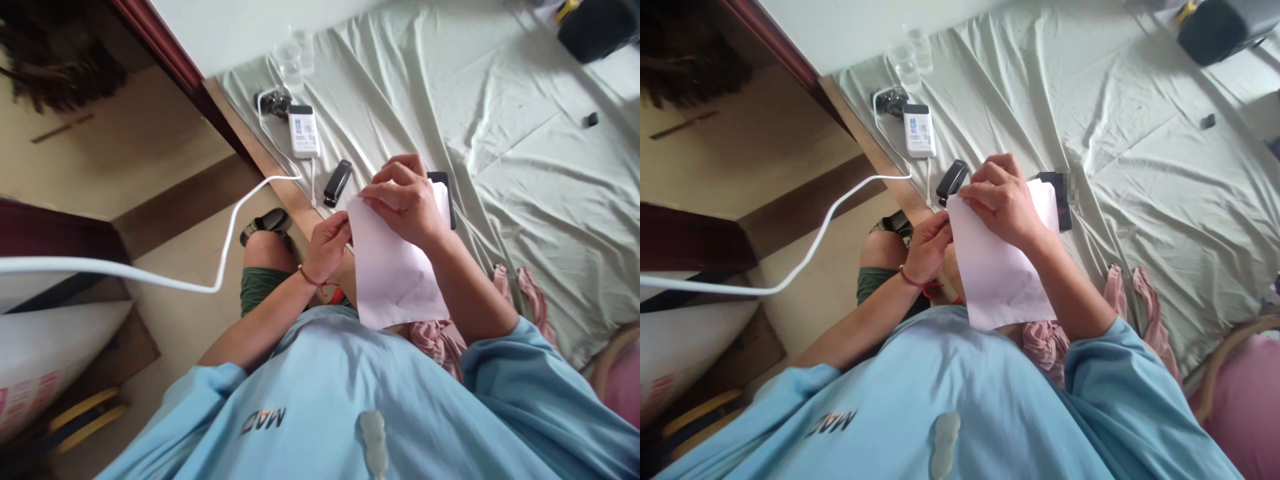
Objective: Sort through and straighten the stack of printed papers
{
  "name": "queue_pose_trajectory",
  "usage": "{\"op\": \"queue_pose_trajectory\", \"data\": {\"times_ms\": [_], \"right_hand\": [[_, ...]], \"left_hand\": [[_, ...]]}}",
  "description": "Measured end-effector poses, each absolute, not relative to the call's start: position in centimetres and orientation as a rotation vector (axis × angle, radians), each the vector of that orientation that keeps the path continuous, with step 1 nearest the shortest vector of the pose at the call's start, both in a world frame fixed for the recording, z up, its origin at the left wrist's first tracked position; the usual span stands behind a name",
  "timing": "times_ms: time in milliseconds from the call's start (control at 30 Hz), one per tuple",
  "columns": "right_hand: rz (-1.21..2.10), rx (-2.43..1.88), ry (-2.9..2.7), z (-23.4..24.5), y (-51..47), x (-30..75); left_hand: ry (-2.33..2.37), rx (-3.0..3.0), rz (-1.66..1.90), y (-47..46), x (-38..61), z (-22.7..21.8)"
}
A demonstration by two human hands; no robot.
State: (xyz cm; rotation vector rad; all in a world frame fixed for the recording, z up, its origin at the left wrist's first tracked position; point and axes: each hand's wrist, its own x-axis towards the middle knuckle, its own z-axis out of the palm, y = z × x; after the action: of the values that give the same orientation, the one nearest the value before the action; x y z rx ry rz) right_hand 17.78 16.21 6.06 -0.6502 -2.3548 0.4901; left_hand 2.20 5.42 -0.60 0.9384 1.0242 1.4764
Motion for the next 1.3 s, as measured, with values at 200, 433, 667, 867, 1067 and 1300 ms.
{"op": "queue_pose_trajectory", "data": {"times_ms": [200,433,667,867,1067,1300], "right_hand": [[0.498,-0.641,-2.354,6.2,16.4,18.0],[0.515,-0.640,-2.374,6.3,16.5,18.4],[0.532,-0.650,-2.387,6.1,16.5,18.1],[0.557,-0.635,-2.394,6.0,16.8,18.1],[0.530,-0.632,-2.408,6.1,16.9,18.1],[0.542,-0.622,-2.442,6.2,17.0,18.0]], "left_hand": [[1.106,1.056,1.499,5.3,2.2,0.5],[1.034,0.913,1.523,5.2,2.5,0.1],[1.019,0.889,1.499,5.3,2.5,-0.3],[1.070,1.064,1.471,5.3,1.9,-0.9],[1.136,1.063,1.452,5.3,1.9,-0.9],[1.103,1.057,1.473,5.4,2.2,-1.0]]}}
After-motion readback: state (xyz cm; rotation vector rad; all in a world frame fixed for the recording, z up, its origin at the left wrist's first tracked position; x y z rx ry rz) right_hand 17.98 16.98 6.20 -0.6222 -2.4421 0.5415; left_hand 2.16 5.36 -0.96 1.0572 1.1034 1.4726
